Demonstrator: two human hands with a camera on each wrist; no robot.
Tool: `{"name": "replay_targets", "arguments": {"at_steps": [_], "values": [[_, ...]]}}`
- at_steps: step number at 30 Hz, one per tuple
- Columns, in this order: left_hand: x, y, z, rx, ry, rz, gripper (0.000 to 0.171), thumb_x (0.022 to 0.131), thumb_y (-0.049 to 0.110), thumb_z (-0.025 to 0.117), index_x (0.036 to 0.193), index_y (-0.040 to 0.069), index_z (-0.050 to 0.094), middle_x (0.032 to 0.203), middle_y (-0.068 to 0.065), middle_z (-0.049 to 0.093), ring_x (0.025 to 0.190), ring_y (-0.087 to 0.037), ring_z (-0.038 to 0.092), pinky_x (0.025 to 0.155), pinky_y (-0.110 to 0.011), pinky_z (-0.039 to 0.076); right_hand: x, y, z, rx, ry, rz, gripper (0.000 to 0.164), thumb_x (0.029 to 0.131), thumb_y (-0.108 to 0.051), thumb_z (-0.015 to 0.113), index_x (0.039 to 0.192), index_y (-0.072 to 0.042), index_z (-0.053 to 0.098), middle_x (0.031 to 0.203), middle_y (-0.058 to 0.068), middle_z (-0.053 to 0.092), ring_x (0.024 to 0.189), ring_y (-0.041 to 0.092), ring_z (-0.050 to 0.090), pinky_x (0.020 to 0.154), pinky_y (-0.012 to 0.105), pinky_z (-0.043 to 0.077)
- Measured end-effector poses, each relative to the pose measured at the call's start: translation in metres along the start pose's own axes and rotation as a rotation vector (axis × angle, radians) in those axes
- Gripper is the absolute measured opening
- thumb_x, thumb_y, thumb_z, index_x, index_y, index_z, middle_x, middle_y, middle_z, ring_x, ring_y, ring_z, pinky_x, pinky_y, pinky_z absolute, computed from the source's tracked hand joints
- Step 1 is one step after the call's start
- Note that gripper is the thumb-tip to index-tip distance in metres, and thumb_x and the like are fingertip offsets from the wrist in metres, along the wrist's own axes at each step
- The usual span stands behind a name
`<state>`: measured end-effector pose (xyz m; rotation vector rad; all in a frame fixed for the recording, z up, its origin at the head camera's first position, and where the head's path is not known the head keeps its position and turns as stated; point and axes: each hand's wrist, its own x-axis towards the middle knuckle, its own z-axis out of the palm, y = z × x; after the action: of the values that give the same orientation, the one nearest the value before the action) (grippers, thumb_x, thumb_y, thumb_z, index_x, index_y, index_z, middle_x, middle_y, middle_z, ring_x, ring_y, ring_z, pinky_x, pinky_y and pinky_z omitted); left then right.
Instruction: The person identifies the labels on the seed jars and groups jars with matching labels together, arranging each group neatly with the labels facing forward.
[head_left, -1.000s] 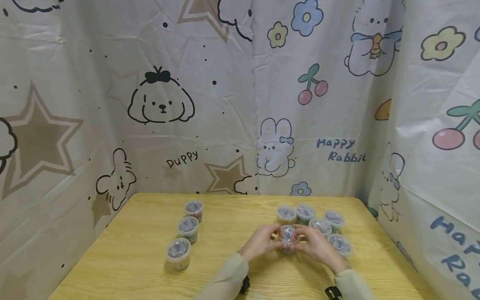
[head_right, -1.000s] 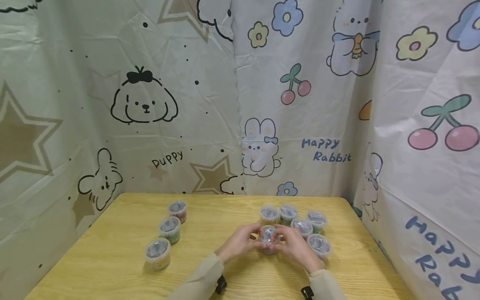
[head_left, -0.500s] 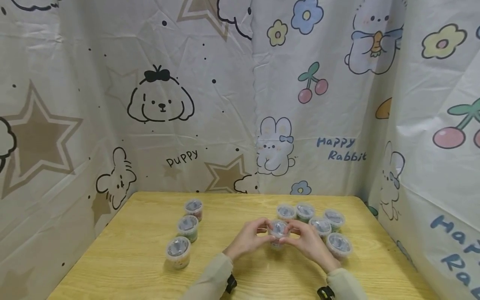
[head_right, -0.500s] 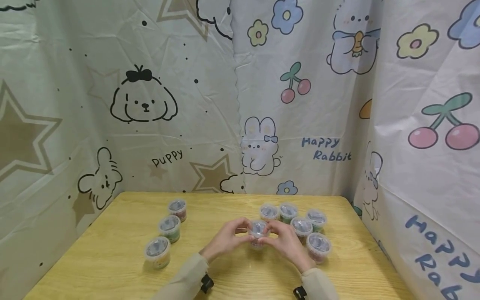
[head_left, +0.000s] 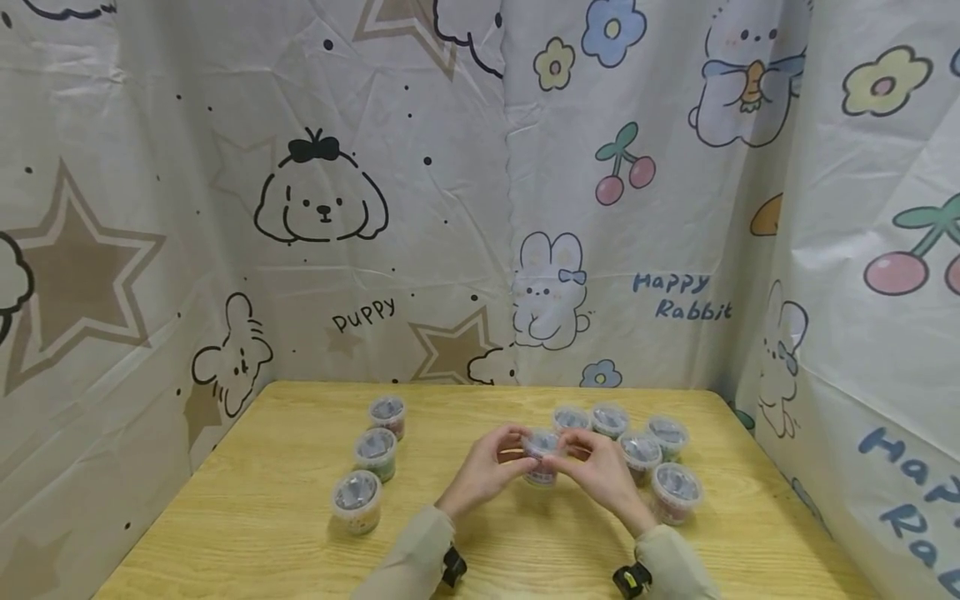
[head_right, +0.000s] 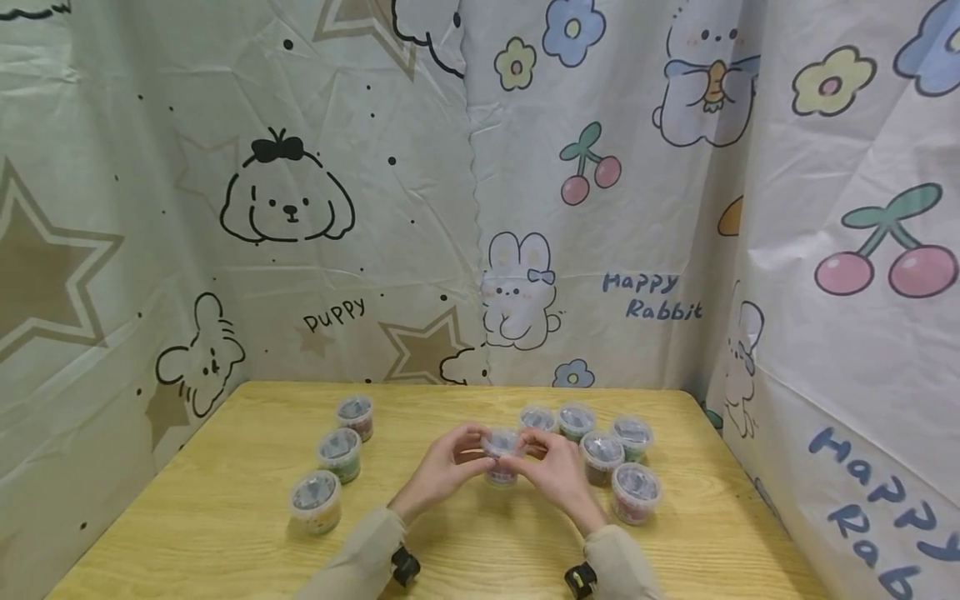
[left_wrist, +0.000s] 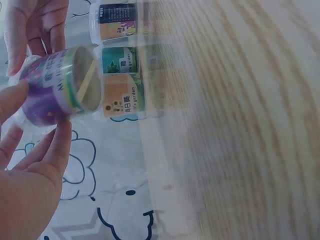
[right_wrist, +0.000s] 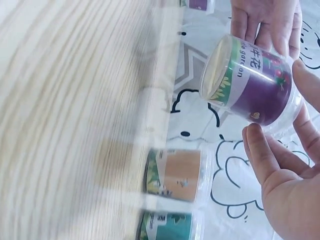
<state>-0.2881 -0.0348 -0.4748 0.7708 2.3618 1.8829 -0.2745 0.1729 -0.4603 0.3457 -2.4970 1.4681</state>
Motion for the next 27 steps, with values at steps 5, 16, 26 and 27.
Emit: {"name": "replay_targets", "arguments": {"at_steps": [5, 16, 26, 27], "values": [[-0.001, -0.004, -0.002, 0.023, 0.025, 0.019, 0.05, 0.089, 0.009, 0.072, 0.135, 0.018, 0.053, 0.127, -0.012, 0.064, 0.114, -0.026, 0.064, 0.098, -0.036, 0.053, 0.001, -0.004, 0.006, 0.018, 0.037, 0.014, 0.023, 0.077, -0.029, 0.085, 0.082, -0.016, 0.067, 0.11, 0.005, 0.071, 0.108, 0.025, 0.068, 0.091, 0.035, 0.057], [-0.005, -0.005, -0.01, 0.072, 0.047, -0.015, 0.064, 0.086, 0.017, 0.076, 0.142, 0.009, 0.048, 0.128, -0.013, 0.064, 0.118, -0.028, 0.062, 0.104, -0.042, 0.049, 0.005, -0.014, 0.017, 0.127, 0.08, 0.051, 0.028, 0.077, -0.033, 0.084, 0.089, -0.013, 0.068, 0.107, 0.004, 0.07, 0.109, 0.025, 0.067, 0.095, 0.037, 0.055], [-0.006, -0.009, -0.011, 0.09, 0.074, -0.02, 0.062, 0.083, 0.023, 0.08, 0.138, 0.009, 0.054, 0.125, -0.008, 0.066, 0.114, -0.022, 0.064, 0.101, -0.038, 0.051, 0.006, -0.02, 0.02, 0.197, 0.031, 0.041, 0.027, 0.079, -0.028, 0.083, 0.094, -0.013, 0.067, 0.121, 0.007, 0.066, 0.116, 0.028, 0.063, 0.099, 0.041, 0.053], [-0.007, -0.008, -0.011, 0.09, 0.088, -0.019, 0.062, 0.082, 0.02, 0.08, 0.137, 0.008, 0.054, 0.125, -0.01, 0.066, 0.113, -0.024, 0.064, 0.101, -0.039, 0.051, 0.006, -0.019, 0.02, 0.198, 0.014, 0.043, 0.027, 0.08, -0.028, 0.082, 0.096, -0.014, 0.067, 0.125, 0.007, 0.065, 0.117, 0.028, 0.063, 0.1, 0.04, 0.053]]}}
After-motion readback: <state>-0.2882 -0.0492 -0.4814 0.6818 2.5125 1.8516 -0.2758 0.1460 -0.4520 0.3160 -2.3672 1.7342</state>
